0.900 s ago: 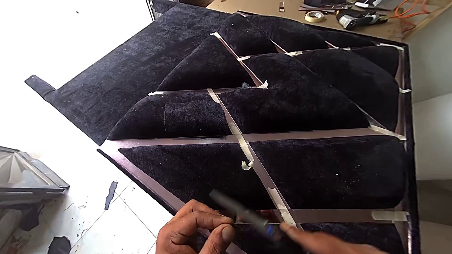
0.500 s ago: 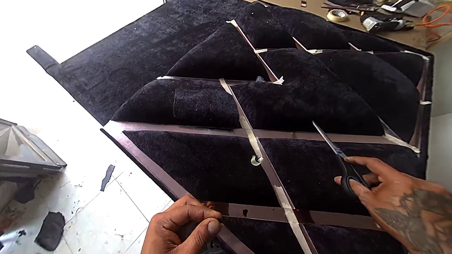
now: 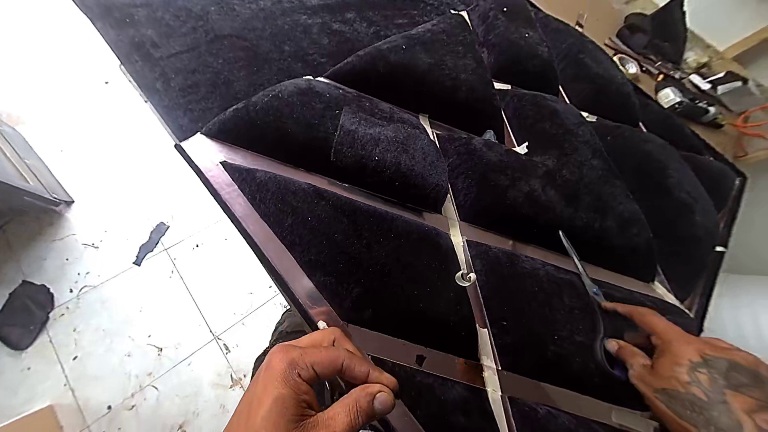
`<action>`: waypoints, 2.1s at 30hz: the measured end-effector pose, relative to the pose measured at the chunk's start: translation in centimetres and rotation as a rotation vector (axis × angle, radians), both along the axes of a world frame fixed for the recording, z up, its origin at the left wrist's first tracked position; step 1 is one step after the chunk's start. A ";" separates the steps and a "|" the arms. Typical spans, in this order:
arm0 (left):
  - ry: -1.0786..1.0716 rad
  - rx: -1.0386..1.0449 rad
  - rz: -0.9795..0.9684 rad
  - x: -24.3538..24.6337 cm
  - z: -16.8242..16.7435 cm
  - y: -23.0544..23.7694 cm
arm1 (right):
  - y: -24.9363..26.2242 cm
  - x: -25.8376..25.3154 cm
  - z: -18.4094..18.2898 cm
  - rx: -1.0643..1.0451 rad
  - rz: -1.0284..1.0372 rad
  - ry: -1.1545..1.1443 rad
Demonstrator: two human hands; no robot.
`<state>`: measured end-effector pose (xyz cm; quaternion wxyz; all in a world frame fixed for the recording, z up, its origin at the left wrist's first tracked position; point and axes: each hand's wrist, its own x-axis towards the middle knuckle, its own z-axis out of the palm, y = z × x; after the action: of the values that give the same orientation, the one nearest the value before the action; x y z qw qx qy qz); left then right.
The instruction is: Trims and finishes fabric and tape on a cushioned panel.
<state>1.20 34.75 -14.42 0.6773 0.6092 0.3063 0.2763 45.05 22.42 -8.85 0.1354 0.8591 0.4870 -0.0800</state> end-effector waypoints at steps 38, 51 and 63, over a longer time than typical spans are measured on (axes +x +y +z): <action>-0.290 -0.674 -0.231 -1.5 -4.1 0.2 | 3.7 -22.4 -2.7 0.542 0.520 0.849; -0.369 -0.769 -0.170 -1.9 -5.5 -1.0 | 3.8 -23.3 -4.2 0.534 0.427 0.841; -0.116 -0.527 -0.072 -4.5 -7.6 -3.0 | 4.6 -23.2 -6.8 0.443 0.320 0.663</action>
<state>-3.27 31.78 -21.99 0.8383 0.4056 0.3066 0.1970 21.88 27.06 -15.63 -0.2056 0.7091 0.6366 -0.2231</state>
